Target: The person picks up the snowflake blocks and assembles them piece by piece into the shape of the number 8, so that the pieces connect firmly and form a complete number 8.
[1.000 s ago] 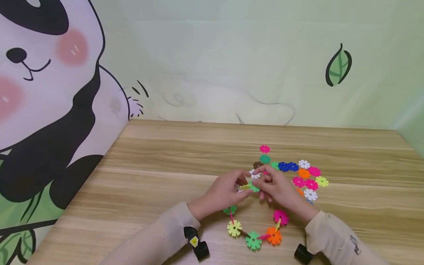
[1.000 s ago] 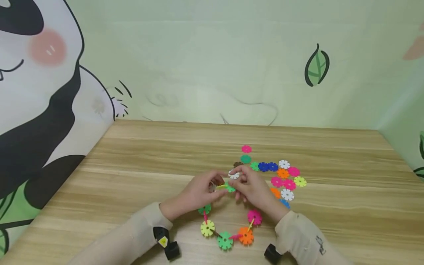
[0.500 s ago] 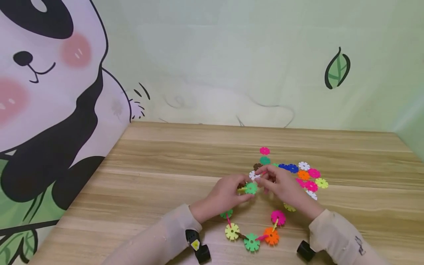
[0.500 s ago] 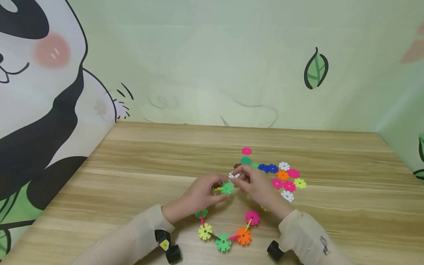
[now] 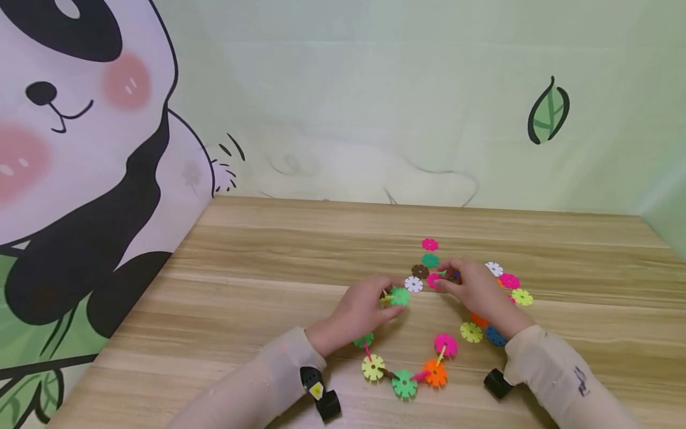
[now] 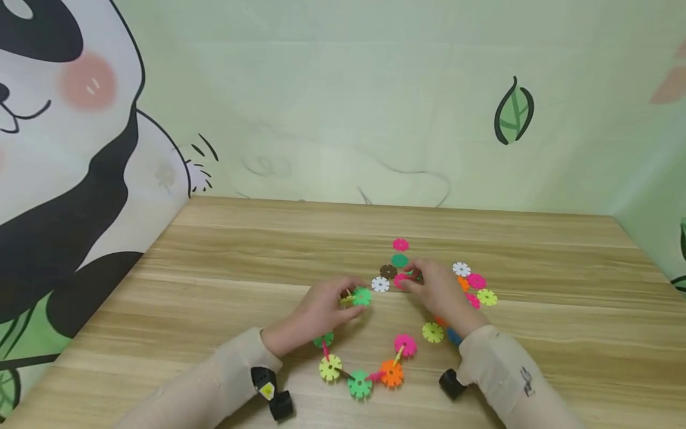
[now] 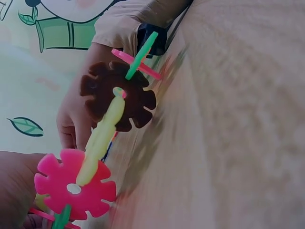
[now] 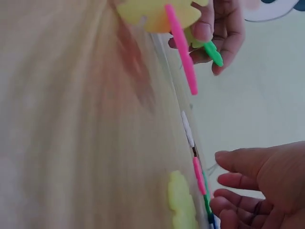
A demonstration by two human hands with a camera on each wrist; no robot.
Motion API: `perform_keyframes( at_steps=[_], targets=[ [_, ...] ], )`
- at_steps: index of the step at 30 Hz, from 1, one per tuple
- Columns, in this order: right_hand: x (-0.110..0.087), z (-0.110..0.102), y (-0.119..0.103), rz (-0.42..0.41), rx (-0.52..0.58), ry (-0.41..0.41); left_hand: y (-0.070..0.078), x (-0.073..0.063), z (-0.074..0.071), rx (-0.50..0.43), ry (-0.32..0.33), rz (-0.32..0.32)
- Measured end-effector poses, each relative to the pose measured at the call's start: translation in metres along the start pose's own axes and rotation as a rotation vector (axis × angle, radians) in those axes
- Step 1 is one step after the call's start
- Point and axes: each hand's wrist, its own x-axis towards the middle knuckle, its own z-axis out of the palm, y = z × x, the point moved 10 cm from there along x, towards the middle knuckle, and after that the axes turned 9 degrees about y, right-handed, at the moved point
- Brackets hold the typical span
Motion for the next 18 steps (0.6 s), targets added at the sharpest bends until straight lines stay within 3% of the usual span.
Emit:
perform_keyframes(
  at_steps=[7,18],
  targets=[
    [0.005,0.009,0.011,0.009,-0.015,-0.027,-0.001,0.001,-0.002,0.001,0.006,-0.005],
    [0.004,0.010,0.015,0.014,0.075,-0.015,-0.003,0.001,-0.003,0.010,0.012,-0.021]
  ],
)
